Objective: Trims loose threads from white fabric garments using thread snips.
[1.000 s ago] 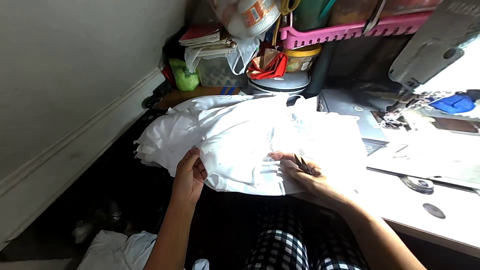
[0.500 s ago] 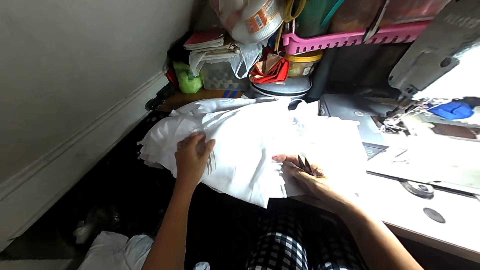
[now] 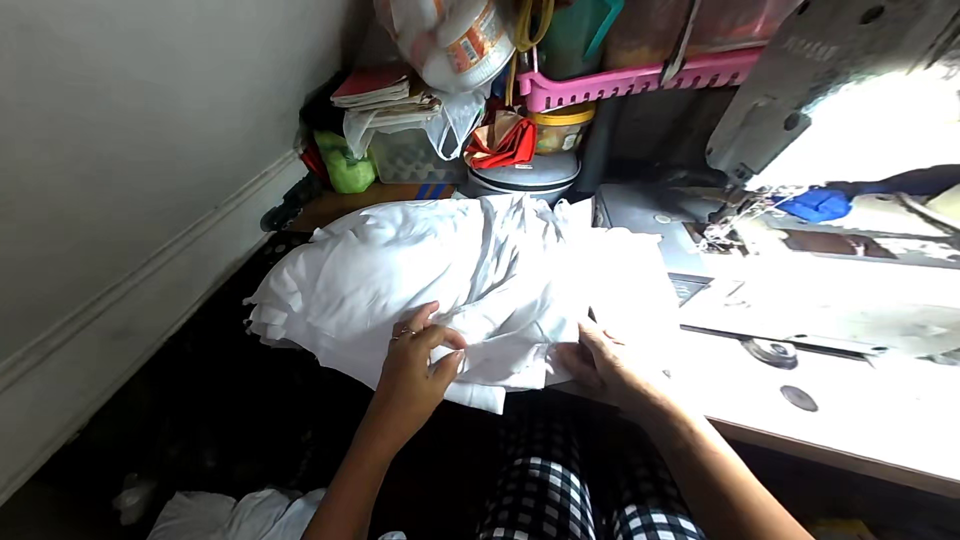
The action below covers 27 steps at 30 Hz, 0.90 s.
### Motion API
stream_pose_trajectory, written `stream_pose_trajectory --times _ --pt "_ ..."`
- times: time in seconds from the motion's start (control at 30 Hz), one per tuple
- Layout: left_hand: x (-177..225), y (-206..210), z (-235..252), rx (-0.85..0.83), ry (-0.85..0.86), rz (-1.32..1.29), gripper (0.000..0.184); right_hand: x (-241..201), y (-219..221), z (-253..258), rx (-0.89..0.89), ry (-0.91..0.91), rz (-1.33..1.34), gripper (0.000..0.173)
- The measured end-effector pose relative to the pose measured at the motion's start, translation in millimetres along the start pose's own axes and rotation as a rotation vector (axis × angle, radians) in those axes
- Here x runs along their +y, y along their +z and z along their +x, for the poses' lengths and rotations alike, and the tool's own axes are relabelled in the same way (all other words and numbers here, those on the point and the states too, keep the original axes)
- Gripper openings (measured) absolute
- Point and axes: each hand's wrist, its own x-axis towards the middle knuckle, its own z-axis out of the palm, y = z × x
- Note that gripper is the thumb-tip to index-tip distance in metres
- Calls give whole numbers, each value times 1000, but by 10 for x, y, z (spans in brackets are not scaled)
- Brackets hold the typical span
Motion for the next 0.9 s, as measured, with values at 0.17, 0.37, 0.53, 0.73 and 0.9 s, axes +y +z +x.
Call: stream_pose_trajectory --times 0.17,0.37,0.53,0.73,0.9 --pt "47 -192 93 -14 -136 -257 12 11 23 -54 -20 -72 -70 11" --pt "-83 -460 269 299 -159 -467 13 49 12 -42 -34 -86 -53 10" --pt "-40 -250 189 67 -43 -175 24 -21 64 -50 -54 -47 59 17" --pt "267 293 63 -43 167 234 45 -35 160 -107 -81 -31 90 4" --pt "237 213 250 54 -30 -101 14 -53 131 -125 -160 -24 92 13"
